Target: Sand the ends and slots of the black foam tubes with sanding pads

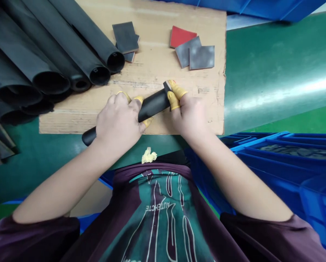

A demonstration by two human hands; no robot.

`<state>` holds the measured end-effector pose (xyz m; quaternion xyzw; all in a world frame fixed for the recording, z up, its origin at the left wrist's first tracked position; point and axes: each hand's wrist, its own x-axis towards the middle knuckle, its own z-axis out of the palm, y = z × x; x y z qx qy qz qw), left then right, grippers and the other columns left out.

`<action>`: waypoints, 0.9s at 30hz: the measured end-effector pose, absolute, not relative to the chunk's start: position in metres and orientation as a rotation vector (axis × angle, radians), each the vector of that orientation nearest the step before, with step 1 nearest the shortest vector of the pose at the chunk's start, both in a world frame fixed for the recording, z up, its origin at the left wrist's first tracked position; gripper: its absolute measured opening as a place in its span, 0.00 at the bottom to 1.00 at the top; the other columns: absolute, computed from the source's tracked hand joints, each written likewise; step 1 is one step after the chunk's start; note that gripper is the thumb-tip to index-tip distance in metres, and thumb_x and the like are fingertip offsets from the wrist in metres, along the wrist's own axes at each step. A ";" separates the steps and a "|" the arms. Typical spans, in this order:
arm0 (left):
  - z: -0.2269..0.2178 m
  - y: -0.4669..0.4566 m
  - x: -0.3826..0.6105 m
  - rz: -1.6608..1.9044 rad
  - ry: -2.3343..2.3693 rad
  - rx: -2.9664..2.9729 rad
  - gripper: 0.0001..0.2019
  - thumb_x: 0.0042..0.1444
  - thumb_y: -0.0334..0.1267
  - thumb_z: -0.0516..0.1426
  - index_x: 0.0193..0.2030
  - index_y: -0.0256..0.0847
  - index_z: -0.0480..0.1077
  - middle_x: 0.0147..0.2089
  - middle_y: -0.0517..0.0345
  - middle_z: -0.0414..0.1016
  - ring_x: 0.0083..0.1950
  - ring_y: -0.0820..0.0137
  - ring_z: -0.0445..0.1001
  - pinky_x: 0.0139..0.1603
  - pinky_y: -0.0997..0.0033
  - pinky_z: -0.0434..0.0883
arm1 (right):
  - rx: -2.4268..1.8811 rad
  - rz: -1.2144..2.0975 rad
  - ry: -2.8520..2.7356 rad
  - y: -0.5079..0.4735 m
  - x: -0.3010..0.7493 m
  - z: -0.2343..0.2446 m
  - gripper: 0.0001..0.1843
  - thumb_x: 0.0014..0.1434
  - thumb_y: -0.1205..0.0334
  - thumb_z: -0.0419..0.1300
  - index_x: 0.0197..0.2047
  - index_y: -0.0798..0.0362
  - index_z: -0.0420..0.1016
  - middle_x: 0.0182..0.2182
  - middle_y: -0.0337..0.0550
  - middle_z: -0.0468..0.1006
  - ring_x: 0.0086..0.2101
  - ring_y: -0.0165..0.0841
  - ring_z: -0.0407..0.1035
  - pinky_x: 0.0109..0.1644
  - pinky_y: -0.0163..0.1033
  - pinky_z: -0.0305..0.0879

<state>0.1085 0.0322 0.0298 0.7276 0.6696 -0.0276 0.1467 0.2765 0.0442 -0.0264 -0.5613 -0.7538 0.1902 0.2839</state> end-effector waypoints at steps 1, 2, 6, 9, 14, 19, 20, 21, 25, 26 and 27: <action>0.030 0.032 0.109 -0.085 1.932 2.091 0.18 0.64 0.39 0.55 0.59 0.42 0.71 0.57 0.42 0.71 0.61 0.49 0.68 0.52 0.58 0.73 | -1.501 0.512 -2.008 0.044 0.277 -0.027 0.27 0.72 0.50 0.48 0.65 0.52 0.73 0.55 0.52 0.81 0.53 0.45 0.77 0.59 0.49 0.74; 0.029 0.032 0.109 -0.092 1.933 2.086 0.17 0.64 0.38 0.54 0.58 0.42 0.71 0.56 0.43 0.71 0.61 0.49 0.68 0.52 0.58 0.73 | -1.505 0.515 -2.016 0.042 0.278 -0.027 0.27 0.72 0.49 0.48 0.66 0.52 0.72 0.53 0.53 0.82 0.51 0.45 0.79 0.57 0.49 0.75; 0.028 0.030 0.110 -0.093 1.935 2.089 0.16 0.63 0.38 0.55 0.56 0.42 0.72 0.56 0.43 0.71 0.61 0.50 0.68 0.52 0.59 0.73 | -1.530 0.530 -2.090 0.033 0.278 -0.030 0.27 0.69 0.47 0.51 0.62 0.53 0.77 0.40 0.53 0.86 0.36 0.45 0.82 0.48 0.50 0.79; 0.027 0.028 0.111 -0.071 1.956 2.121 0.17 0.63 0.38 0.55 0.58 0.42 0.71 0.55 0.42 0.71 0.60 0.50 0.69 0.51 0.59 0.73 | -1.499 0.513 -2.019 0.036 0.281 -0.029 0.26 0.70 0.50 0.50 0.62 0.52 0.77 0.46 0.53 0.85 0.44 0.46 0.81 0.53 0.49 0.77; 0.027 0.027 0.111 -0.087 1.953 2.120 0.16 0.63 0.39 0.55 0.57 0.42 0.72 0.54 0.43 0.71 0.59 0.51 0.69 0.51 0.60 0.74 | -1.496 0.506 -2.100 0.035 0.278 -0.028 0.26 0.69 0.49 0.51 0.59 0.53 0.79 0.34 0.52 0.86 0.32 0.44 0.81 0.42 0.50 0.80; 0.027 0.027 0.112 -0.067 1.970 2.114 0.19 0.63 0.41 0.56 0.60 0.42 0.70 0.55 0.43 0.71 0.60 0.50 0.68 0.53 0.58 0.73 | -1.475 0.525 -1.981 0.039 0.280 -0.028 0.25 0.70 0.50 0.51 0.61 0.53 0.78 0.46 0.51 0.85 0.45 0.45 0.81 0.52 0.49 0.78; 0.027 0.027 0.112 -0.072 1.972 2.109 0.19 0.63 0.41 0.56 0.60 0.42 0.70 0.55 0.43 0.71 0.60 0.50 0.68 0.53 0.58 0.73 | -1.468 0.553 -1.980 0.038 0.281 -0.027 0.25 0.70 0.50 0.50 0.62 0.52 0.77 0.46 0.50 0.85 0.44 0.44 0.81 0.52 0.48 0.79; 0.028 0.027 0.112 -0.082 1.969 2.105 0.18 0.63 0.40 0.57 0.58 0.43 0.71 0.55 0.43 0.71 0.60 0.50 0.68 0.53 0.58 0.73 | -1.463 0.581 -2.000 0.037 0.282 -0.027 0.25 0.70 0.50 0.51 0.62 0.51 0.77 0.44 0.49 0.86 0.42 0.43 0.81 0.50 0.48 0.79; 0.028 0.027 0.111 -0.088 1.953 2.105 0.18 0.62 0.41 0.58 0.58 0.43 0.71 0.55 0.43 0.71 0.59 0.50 0.68 0.52 0.58 0.73 | -1.458 0.606 -2.044 0.037 0.287 -0.026 0.24 0.68 0.49 0.54 0.59 0.50 0.79 0.42 0.49 0.86 0.38 0.43 0.82 0.48 0.49 0.80; 0.028 0.028 0.111 -0.080 1.950 2.105 0.19 0.62 0.41 0.58 0.59 0.42 0.71 0.55 0.43 0.71 0.59 0.50 0.68 0.52 0.58 0.73 | -1.450 0.597 -2.015 0.038 0.287 -0.026 0.24 0.68 0.50 0.54 0.60 0.51 0.79 0.46 0.50 0.86 0.42 0.44 0.82 0.51 0.50 0.79; 0.028 0.028 0.111 -0.073 1.948 2.105 0.20 0.62 0.41 0.58 0.60 0.42 0.70 0.55 0.43 0.70 0.59 0.49 0.68 0.51 0.58 0.73 | -1.445 0.597 -1.985 0.039 0.287 -0.025 0.24 0.68 0.50 0.54 0.60 0.52 0.78 0.49 0.49 0.85 0.45 0.44 0.81 0.54 0.50 0.78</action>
